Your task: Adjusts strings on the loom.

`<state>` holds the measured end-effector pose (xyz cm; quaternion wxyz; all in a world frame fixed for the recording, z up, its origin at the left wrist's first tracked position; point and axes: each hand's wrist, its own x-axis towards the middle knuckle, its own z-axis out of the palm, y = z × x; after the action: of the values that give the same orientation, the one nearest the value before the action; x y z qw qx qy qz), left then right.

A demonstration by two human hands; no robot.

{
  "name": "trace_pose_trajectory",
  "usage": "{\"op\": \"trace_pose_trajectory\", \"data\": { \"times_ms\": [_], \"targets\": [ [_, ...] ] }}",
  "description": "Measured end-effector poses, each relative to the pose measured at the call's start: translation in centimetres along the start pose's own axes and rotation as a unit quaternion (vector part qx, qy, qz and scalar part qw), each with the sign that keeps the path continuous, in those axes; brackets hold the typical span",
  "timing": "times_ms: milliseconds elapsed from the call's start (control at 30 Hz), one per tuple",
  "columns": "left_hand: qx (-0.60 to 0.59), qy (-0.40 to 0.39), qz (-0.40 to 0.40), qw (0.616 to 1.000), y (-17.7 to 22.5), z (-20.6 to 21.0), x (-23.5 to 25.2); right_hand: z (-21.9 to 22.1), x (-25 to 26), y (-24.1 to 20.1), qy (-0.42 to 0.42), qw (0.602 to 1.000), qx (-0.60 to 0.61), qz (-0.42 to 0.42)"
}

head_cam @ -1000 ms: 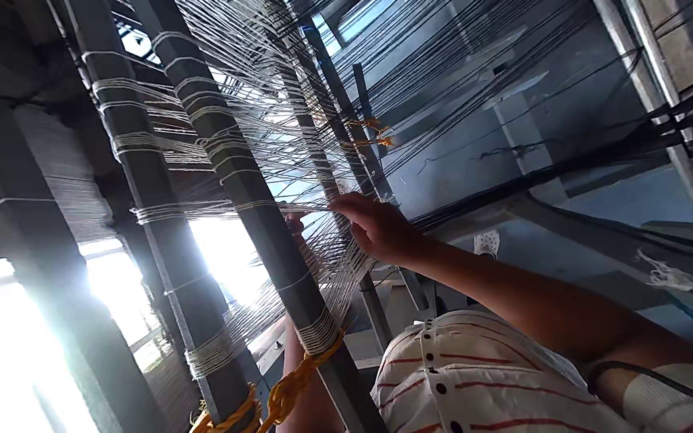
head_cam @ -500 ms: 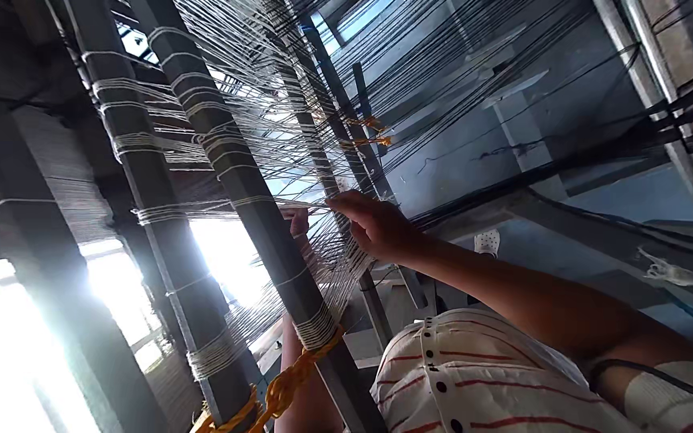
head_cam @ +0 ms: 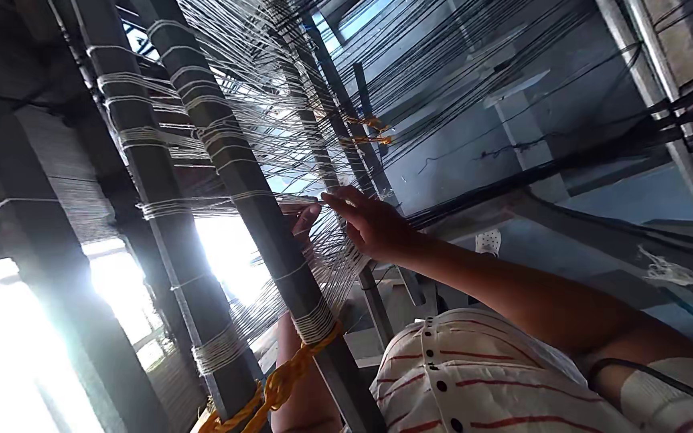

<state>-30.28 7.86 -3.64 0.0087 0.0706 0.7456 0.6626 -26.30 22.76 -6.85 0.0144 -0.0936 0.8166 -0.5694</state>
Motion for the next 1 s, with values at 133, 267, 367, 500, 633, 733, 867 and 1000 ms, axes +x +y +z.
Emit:
{"op": "trace_pose_trajectory", "data": {
  "times_ms": [133, 267, 367, 500, 633, 733, 867, 1000],
  "targets": [
    [0.006, -0.008, -0.015, 1.0, -0.1, -0.5, -0.5, 0.1, -0.3, -0.1, 0.004, 1.0, -0.006, 0.026],
    [0.089, 0.031, -0.089, 0.992, 3.4, 1.7, -1.4, 0.0, -0.5, -0.2, -0.003, 0.999, -0.006, 0.033],
    [0.007, 0.023, -0.025, 0.999, 1.2, 0.8, -0.8, 0.1, -0.5, -0.2, -0.003, 1.0, -0.004, 0.027],
    [0.09, 0.017, -0.056, 0.994, 2.7, 1.2, -1.3, 0.1, -0.5, -0.2, -0.009, 1.0, -0.01, 0.025],
    [0.113, 0.063, -0.084, 0.988, 4.3, 2.9, -1.0, 0.0, -0.4, -0.4, -0.023, 0.999, -0.017, 0.031],
    [0.149, 0.073, -0.086, 0.982, 4.7, 3.2, -1.3, 0.0, -0.5, -0.4, -0.026, 0.999, -0.016, 0.037],
    [0.19, 0.074, -0.084, 0.975, 5.0, 3.2, -1.5, 0.4, -0.7, -0.2, -0.008, 0.999, -0.011, 0.03],
    [0.187, 0.078, -0.063, 0.977, 4.2, 2.7, -1.5, 0.4, -0.9, -0.3, -0.012, 0.999, -0.007, 0.038]
  ]
}}
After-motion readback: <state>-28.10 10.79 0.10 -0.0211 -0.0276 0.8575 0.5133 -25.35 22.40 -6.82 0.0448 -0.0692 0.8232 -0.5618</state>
